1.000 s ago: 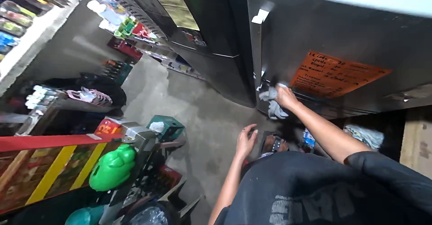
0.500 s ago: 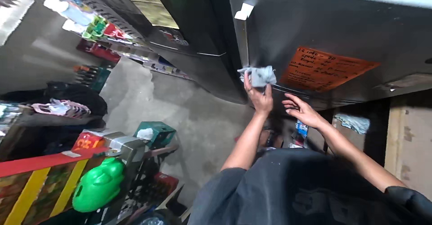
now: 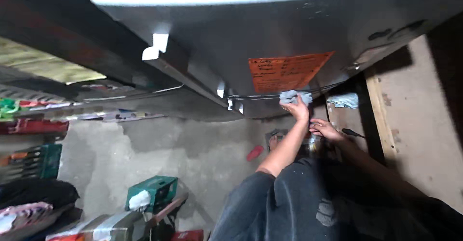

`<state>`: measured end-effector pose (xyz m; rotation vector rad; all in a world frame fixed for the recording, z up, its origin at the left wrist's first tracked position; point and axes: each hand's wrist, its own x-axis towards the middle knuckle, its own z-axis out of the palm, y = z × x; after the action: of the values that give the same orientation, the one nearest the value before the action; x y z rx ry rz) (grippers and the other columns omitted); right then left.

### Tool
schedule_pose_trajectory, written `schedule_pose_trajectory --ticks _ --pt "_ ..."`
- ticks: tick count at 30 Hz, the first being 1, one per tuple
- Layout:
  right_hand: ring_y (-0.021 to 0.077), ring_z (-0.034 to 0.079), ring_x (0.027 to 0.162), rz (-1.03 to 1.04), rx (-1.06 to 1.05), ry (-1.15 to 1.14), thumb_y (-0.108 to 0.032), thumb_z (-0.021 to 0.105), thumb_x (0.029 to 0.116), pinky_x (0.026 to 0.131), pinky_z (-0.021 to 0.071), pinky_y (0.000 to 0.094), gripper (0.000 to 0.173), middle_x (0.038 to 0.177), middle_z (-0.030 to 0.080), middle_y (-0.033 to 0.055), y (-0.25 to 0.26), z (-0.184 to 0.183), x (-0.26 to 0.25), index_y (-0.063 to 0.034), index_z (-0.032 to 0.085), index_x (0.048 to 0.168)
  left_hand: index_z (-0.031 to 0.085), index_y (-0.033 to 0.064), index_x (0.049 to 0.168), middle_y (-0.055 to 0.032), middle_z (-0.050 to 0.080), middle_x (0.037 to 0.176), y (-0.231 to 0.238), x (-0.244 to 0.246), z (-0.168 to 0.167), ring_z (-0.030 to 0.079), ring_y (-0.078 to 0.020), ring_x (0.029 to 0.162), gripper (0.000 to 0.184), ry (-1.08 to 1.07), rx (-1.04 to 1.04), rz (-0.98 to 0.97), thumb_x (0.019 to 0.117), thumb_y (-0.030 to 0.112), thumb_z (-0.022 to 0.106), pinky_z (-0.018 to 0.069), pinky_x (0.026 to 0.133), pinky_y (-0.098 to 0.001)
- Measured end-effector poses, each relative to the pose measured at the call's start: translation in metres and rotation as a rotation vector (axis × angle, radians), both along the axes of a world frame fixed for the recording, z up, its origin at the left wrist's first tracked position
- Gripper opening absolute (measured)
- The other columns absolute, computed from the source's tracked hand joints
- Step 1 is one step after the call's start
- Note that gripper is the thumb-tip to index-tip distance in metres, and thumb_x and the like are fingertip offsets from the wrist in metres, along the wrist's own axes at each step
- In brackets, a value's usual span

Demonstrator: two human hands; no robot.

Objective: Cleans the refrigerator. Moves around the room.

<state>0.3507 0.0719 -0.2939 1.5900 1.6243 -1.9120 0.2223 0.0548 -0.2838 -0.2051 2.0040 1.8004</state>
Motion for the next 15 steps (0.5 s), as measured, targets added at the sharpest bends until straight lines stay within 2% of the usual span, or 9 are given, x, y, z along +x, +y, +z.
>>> schedule_pose_trajectory --ticks 4,6,7,9,11,12,13,14,15 --pt "0.0202 0.066 0.098 -0.415 0.176 0.063 -0.006 0.049 0.1065 0.085 0.0555 0.0337 0.038 0.123 0.064 0.0217 0.018 -0.002 0.027 0.0025 0.048 0.144 0.017 -0.0013 0.155 -0.0336 0.038 0.151 0.046 0.037 0.009 0.046 -0.0412 0.137 0.081 -0.139 0.004 -0.207 0.0964 0.014 0.071 0.0423 0.112 -0.0471" --pt "0.0202 0.067 0.098 -0.568 0.277 0.089 -0.008 0.047 0.1073 0.084 0.0553 0.0331 0.039 0.122 0.064 0.022 0.028 0.002 0.042 0.0035 0.047 0.144 0.021 -0.0021 0.154 -0.0339 0.043 0.147 0.063 0.051 0.013 0.049 -0.0416 0.133 0.077 -0.16 0.007 -0.433 0.0972 0.016 0.071 0.044 0.11 -0.0495" --pt "0.0216 0.067 0.1 -0.651 0.33 0.108 -0.011 0.046 0.1082 0.085 0.0555 0.0345 0.04 0.124 0.063 0.0225 0.031 0.005 0.048 0.0037 0.045 0.145 0.029 -0.0039 0.151 -0.0332 0.05 0.141 0.071 0.057 0.015 0.054 -0.0411 0.129 0.073 -0.125 0.026 -0.598 0.0961 0.016 0.072 0.0466 0.108 -0.051" --pt "0.0277 0.06 0.118 -0.844 0.369 0.236 -0.023 0.037 0.112 0.094 0.0539 0.0407 0.047 0.141 0.05 0.0239 0.034 0.022 0.053 0.0002 0.033 0.153 0.04 -0.0016 0.148 -0.0304 0.055 0.138 0.081 0.059 0.03 0.056 -0.0416 0.128 0.063 -0.01 0.065 -0.942 0.098 0.022 0.07 0.0465 0.108 -0.0564" --pt "0.0297 0.045 0.141 -0.908 0.307 0.523 -0.045 0.026 0.1115 0.108 0.0476 0.0499 0.062 0.161 0.032 0.0173 0.037 0.043 0.059 -0.0122 0.013 0.162 0.044 -0.0003 0.148 -0.0293 0.053 0.143 0.079 0.055 0.053 0.052 -0.0417 0.134 0.053 0.117 0.079 -1.156 0.1056 0.029 0.057 0.0414 0.111 -0.059" --pt "0.0254 0.046 0.14 -0.875 0.281 0.642 -0.056 0.025 0.1079 0.108 0.0476 0.0492 0.068 0.159 0.036 0.0127 0.038 0.052 0.06 -0.0166 0.013 0.162 0.046 -0.0019 0.147 -0.0291 0.05 0.146 0.07 0.052 0.063 0.048 -0.0411 0.137 0.05 0.187 0.079 -1.263 0.1087 0.03 0.049 0.0379 0.114 -0.0586" --pt "0.0195 0.054 0.132 -0.85 0.277 0.696 -0.058 0.029 0.1068 0.105 0.0514 0.0432 0.067 0.15 0.049 0.0094 0.038 0.063 0.057 -0.0164 0.023 0.159 0.052 -0.0031 0.143 -0.0273 0.05 0.147 0.056 0.048 0.07 0.046 -0.0393 0.14 0.047 0.26 0.087 -1.367 0.1101 0.029 0.044 0.0356 0.117 -0.0566" --pt "0.0153 0.062 0.118 -0.823 0.292 0.655 -0.048 0.034 0.1094 0.098 0.0552 0.0376 0.057 0.136 0.059 0.0083 0.036 0.073 0.051 -0.012 0.033 0.154 0.053 -0.0037 0.143 -0.0254 0.046 0.153 0.036 0.045 0.075 0.04 -0.0373 0.145 0.047 0.308 0.1 -1.46 0.1105 0.028 0.042 0.0301 0.121 -0.0538" --pt "0.0138 0.066 0.107 -0.775 0.325 0.578 -0.03 0.042 0.1104 0.092 0.0573 0.0349 0.046 0.125 0.063 0.0101 0.032 0.085 0.045 -0.0056 0.039 0.15 0.049 -0.0033 0.148 -0.0228 0.037 0.161 0.012 0.04 0.075 0.03 -0.0351 0.152 0.05 0.338 0.123 -1.506 0.1098 0.028 0.044 0.0234 0.125 -0.0509"
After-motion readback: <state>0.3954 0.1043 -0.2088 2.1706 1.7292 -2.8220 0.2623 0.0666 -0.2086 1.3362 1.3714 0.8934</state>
